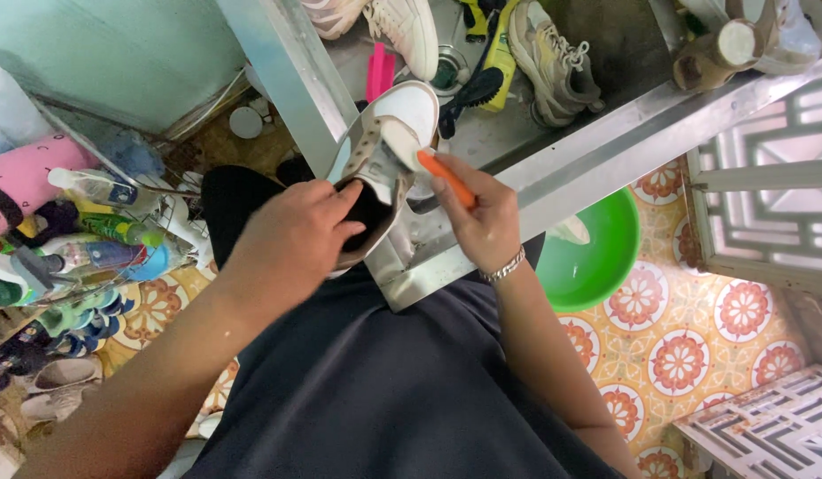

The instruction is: Washing white sneakers using a brush and running water in a workshop sink.

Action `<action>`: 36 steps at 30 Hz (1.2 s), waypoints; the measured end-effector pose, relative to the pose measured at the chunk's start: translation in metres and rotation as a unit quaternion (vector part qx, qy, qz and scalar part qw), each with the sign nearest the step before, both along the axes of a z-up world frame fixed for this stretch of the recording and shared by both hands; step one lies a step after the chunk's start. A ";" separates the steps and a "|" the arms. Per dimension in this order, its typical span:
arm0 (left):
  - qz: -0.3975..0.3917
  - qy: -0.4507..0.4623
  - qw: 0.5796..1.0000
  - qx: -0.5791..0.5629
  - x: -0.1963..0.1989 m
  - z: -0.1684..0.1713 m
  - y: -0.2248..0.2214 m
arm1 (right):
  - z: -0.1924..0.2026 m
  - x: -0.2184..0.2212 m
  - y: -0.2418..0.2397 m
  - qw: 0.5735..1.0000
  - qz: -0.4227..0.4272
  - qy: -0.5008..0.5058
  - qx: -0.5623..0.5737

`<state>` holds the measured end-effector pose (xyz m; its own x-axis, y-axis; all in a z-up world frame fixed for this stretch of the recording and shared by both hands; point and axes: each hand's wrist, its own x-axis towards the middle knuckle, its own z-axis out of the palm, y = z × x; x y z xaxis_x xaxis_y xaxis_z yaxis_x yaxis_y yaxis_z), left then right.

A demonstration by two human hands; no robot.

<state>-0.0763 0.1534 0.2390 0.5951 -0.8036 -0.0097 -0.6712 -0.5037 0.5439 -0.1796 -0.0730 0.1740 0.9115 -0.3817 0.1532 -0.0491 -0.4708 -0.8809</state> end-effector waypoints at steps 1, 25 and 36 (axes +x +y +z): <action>0.001 0.000 1.000 0.001 -0.005 0.003 -0.001 | 0.002 -0.004 0.003 1.000 0.001 0.000 0.001; 0.221 0.598 0.724 -0.265 0.001 -0.022 -0.019 | -0.001 -0.071 0.008 0.997 -0.022 0.056 -0.047; 0.238 0.707 0.579 -0.329 -0.015 -0.089 -0.045 | -0.012 -0.054 0.011 0.983 -0.100 0.149 0.032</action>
<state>-0.0909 0.1086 0.1504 0.5213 -0.6587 -0.5425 0.8095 0.1807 0.5586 -0.2336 -0.0619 0.1617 0.8181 -0.5578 -0.1399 -0.3957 -0.3695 -0.8408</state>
